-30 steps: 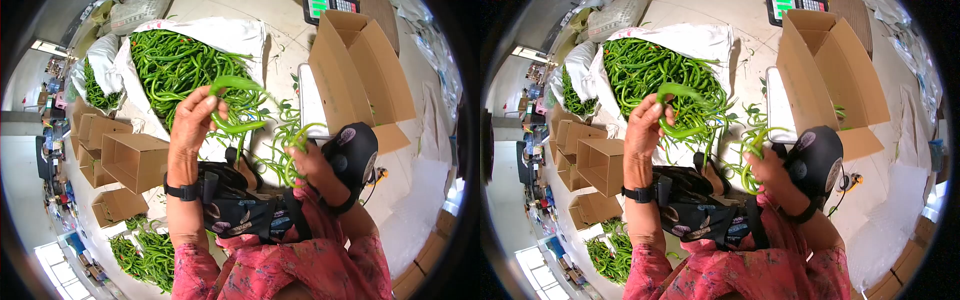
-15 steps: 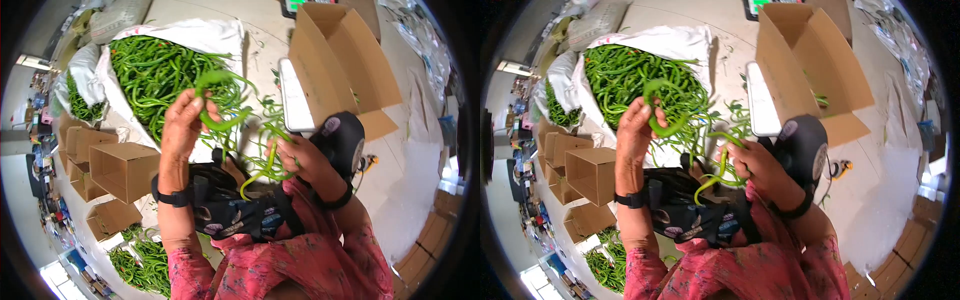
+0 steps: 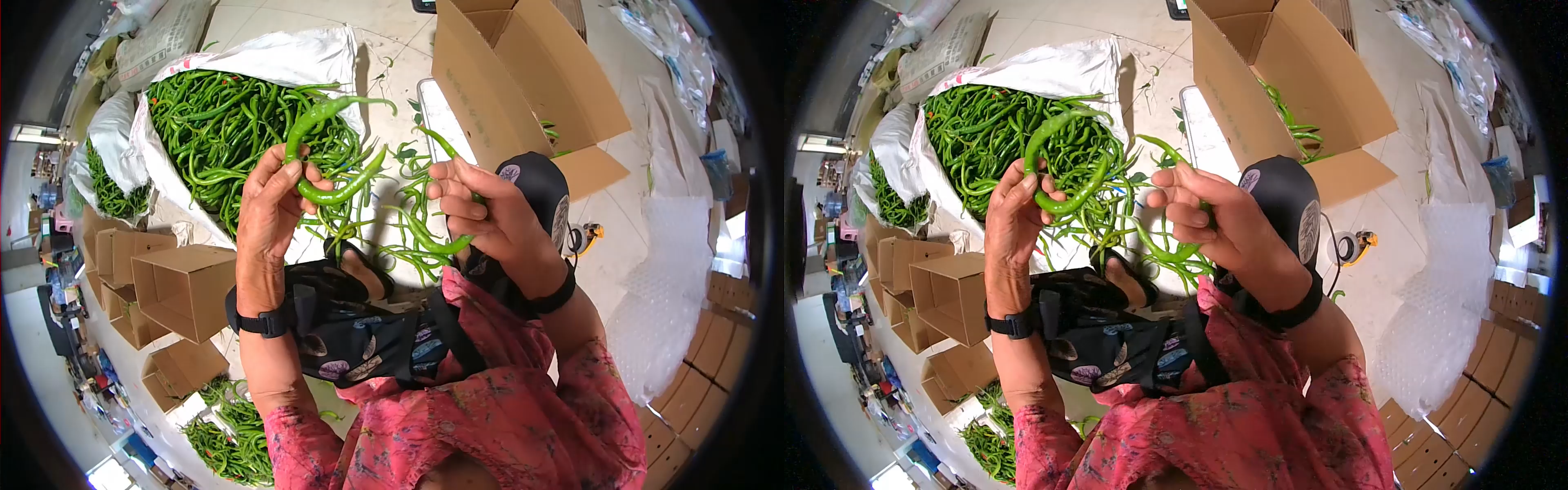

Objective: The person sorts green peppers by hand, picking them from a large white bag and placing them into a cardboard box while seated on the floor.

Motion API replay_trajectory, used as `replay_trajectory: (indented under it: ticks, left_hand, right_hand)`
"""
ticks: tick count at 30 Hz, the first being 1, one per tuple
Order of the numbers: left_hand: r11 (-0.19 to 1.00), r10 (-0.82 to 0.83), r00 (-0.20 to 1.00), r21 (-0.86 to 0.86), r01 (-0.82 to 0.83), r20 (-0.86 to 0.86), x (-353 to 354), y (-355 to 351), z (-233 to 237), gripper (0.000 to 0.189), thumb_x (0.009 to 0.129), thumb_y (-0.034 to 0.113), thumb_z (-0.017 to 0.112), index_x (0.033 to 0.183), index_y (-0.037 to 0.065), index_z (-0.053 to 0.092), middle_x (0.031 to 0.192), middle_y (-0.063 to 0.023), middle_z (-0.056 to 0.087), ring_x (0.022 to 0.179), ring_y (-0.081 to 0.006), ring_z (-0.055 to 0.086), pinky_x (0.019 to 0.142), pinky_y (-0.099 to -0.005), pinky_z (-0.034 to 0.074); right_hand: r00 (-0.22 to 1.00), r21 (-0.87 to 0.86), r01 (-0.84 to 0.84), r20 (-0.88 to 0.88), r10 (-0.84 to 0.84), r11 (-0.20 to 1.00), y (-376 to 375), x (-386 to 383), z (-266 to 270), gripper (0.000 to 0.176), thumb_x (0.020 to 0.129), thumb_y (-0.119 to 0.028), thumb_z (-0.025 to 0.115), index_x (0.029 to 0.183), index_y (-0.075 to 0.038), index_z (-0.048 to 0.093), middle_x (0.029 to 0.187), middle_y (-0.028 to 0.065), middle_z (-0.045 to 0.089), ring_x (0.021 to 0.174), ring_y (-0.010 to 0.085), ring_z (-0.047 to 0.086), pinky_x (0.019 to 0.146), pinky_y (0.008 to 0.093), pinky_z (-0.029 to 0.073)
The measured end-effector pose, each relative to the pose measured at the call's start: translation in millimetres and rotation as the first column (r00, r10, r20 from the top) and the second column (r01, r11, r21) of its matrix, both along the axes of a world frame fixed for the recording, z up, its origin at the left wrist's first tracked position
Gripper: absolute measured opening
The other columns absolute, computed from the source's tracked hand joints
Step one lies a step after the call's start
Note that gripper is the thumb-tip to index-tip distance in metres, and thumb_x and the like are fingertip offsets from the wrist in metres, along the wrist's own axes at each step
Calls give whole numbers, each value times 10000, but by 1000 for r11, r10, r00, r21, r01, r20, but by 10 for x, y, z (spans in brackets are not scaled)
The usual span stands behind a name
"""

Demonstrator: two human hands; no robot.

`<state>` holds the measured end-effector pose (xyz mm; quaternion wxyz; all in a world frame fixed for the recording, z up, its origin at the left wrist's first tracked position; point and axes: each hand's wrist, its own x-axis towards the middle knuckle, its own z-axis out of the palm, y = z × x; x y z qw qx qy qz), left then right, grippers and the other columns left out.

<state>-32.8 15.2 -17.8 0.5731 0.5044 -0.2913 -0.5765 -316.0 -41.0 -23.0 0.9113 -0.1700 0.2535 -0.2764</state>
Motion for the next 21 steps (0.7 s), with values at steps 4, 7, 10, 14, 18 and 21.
replay_trajectory:
  ticks: [4, 7, 10, 14, 18, 21]
  left_hand:
    - [997, -44, 996, -69, 39, -73, -35, 14, -15, 297, 940, 170, 601, 1166, -9, 535, 854, -80, 624, 808, -202, 696, 491, -203, 518]
    - [997, -33, 997, -76, 28, -67, -83, 21, 9, 292, 929, 177, 616, 1147, 5, 523, 877, -86, 612, 838, -218, 694, 531, -220, 560]
    - [994, -49, 995, -99, 40, -86, -135, 25, 62, 272, 921, 161, 620, 1125, 11, 521, 882, -90, 609, 855, -237, 698, 557, -245, 585]
    - [987, -81, 992, -150, 66, -92, -175, 42, 77, 272, 919, 155, 633, 1124, 14, 522, 900, -101, 611, 886, -259, 697, 583, -260, 594]
    - [979, -99, 990, -187, 78, -104, -134, 77, 93, 276, 919, 152, 636, 1130, 17, 521, 926, -111, 614, 921, -277, 690, 619, -283, 601]
    - [972, -107, 991, -216, 86, -85, -124, 93, 94, 309, 906, 172, 658, 1133, 15, 521, 938, -120, 618, 940, -294, 682, 652, -306, 610]
  right_hand:
    - [985, -44, -23, 168, 30, 999, -57, 68, -62, 293, 1047, -223, 417, 1168, 24, 520, 990, 73, 552, 544, 16, 326, 456, 152, 276]
    - [993, 10, 34, 113, -35, 999, 12, 192, -52, 258, 1021, -173, 463, 1183, 20, 518, 1005, 68, 557, 579, 18, 358, 483, 160, 302]
    - [992, -233, -83, -109, 59, 969, 32, 288, 50, 339, 930, -66, 563, 1255, 13, 508, 1067, 29, 567, 643, 21, 383, 538, 178, 313]
    - [990, -280, -39, -143, -2, 959, 60, 499, 98, 271, 925, -122, 621, 1177, -29, 588, 894, -38, 546, 621, 26, 373, 532, 184, 279]
    - [979, -334, -58, -203, -12, 941, 60, 533, 34, 261, 928, -133, 625, 1169, -37, 601, 821, -48, 522, 618, 24, 371, 531, 190, 283]
    - [983, -330, -18, -177, -43, 944, 82, 555, 60, 256, 932, -134, 622, 1164, -27, 605, 768, -53, 492, 622, 25, 374, 531, 196, 286]
